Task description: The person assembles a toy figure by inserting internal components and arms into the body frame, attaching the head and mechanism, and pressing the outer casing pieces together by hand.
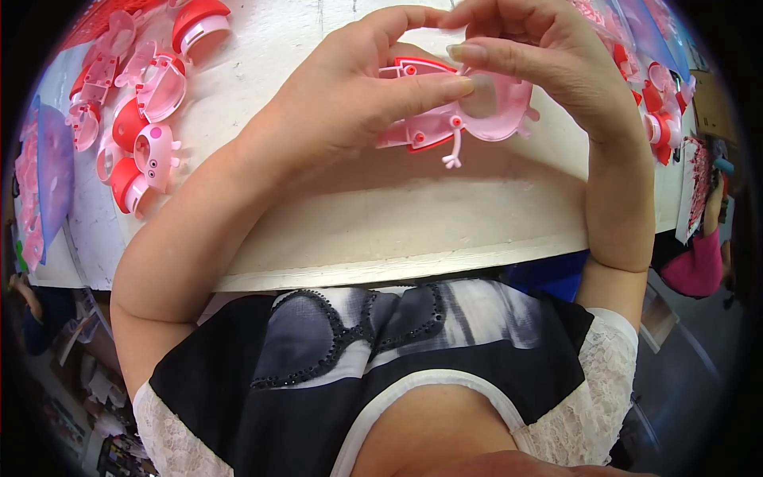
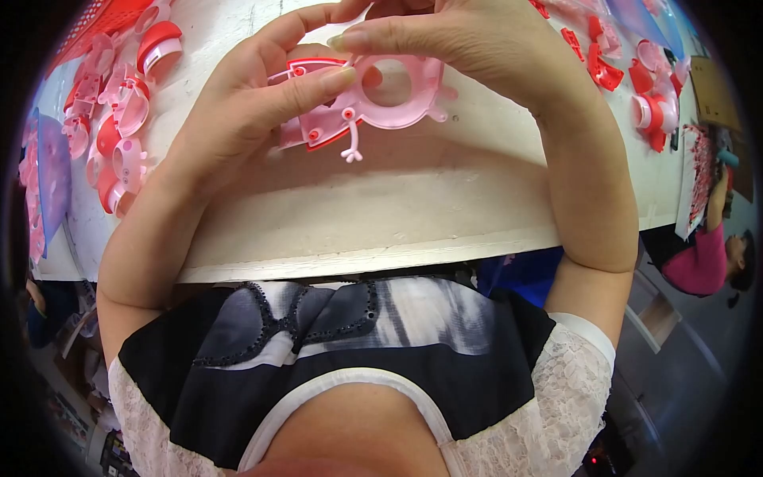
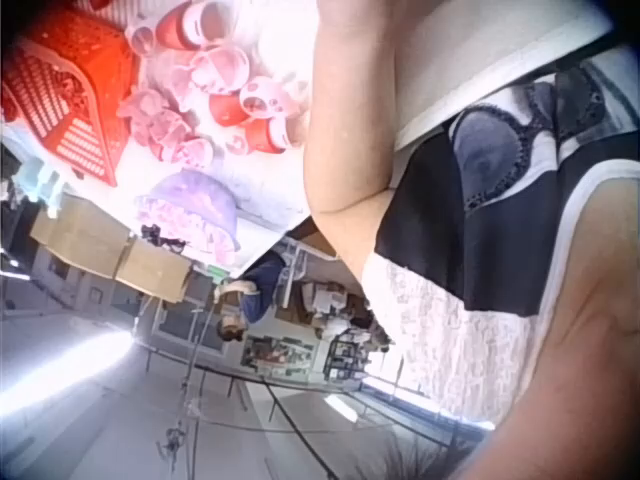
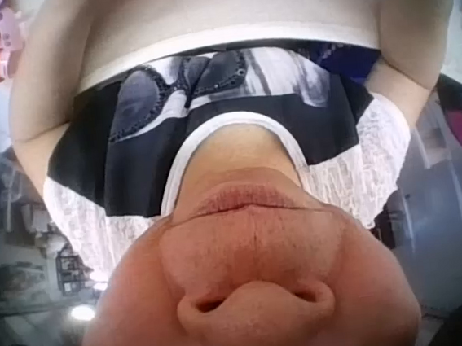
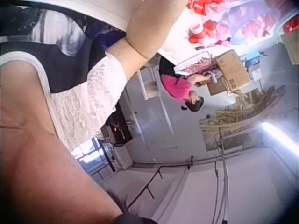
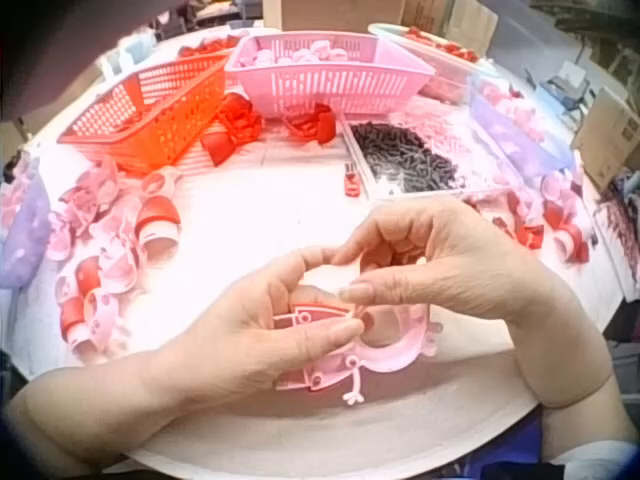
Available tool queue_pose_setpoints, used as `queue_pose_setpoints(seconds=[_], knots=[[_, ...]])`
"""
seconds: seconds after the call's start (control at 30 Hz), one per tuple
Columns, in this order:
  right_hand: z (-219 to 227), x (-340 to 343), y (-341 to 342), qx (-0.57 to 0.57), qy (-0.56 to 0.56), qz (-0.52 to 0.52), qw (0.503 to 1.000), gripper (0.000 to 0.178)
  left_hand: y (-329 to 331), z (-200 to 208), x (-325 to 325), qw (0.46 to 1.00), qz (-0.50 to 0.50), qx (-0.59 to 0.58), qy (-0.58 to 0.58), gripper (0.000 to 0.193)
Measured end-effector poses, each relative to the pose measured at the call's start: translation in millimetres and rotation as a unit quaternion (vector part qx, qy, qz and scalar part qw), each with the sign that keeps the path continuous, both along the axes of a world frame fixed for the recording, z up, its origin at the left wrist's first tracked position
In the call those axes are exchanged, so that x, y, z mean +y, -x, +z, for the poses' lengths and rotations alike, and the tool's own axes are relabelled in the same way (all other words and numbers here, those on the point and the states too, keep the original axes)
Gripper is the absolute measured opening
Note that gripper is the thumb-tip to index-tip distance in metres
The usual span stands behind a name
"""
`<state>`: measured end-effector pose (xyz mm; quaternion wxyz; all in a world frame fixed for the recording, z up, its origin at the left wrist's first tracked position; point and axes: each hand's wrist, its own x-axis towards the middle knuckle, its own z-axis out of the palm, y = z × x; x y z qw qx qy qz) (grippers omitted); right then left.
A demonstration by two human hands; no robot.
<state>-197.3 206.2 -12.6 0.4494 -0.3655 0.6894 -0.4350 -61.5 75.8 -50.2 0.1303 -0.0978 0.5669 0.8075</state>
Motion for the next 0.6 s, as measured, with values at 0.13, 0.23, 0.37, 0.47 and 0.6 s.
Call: queue_pose_setpoints(seconds=[0.13, 0.23, 0.37, 0.47, 0.6], knots=[[-44.8, -18.4, 15.9, 0.027, 0.209, 0.165, 0.964, 0.015, -3.5, -5.6, -1.8, 0.999, 0.043, 0.001, -0.015, 0.053], [-24.9, -15.1, 9.1, 0.016, 0.181, 0.181, 0.967, 0.014, -5.0, -8.7, -6.1, 0.999, 0.04, -0.001, -0.014, 0.061], [-4.7, -1.3, 4.0, 0.049, -0.029, 0.046, 0.997, 0.015, 24.9, -62.8, -18.7, 0.834, -0.093, 0.542, 0.046, 0.07], [-2.2, -7.3, 0.8, 0.025, -0.092, 0.026, 0.995, 0.014, 21.3, -67.2, -21.2, 0.844, -0.088, 0.527, 0.035, 0.073], [-9.6, -1.5, 7.2, -0.009, -0.063, 0.02, 0.998, 0.013, 5.3, -26.4, -13.0, 0.958, -0.064, 0.276, 0.044, 0.069]])
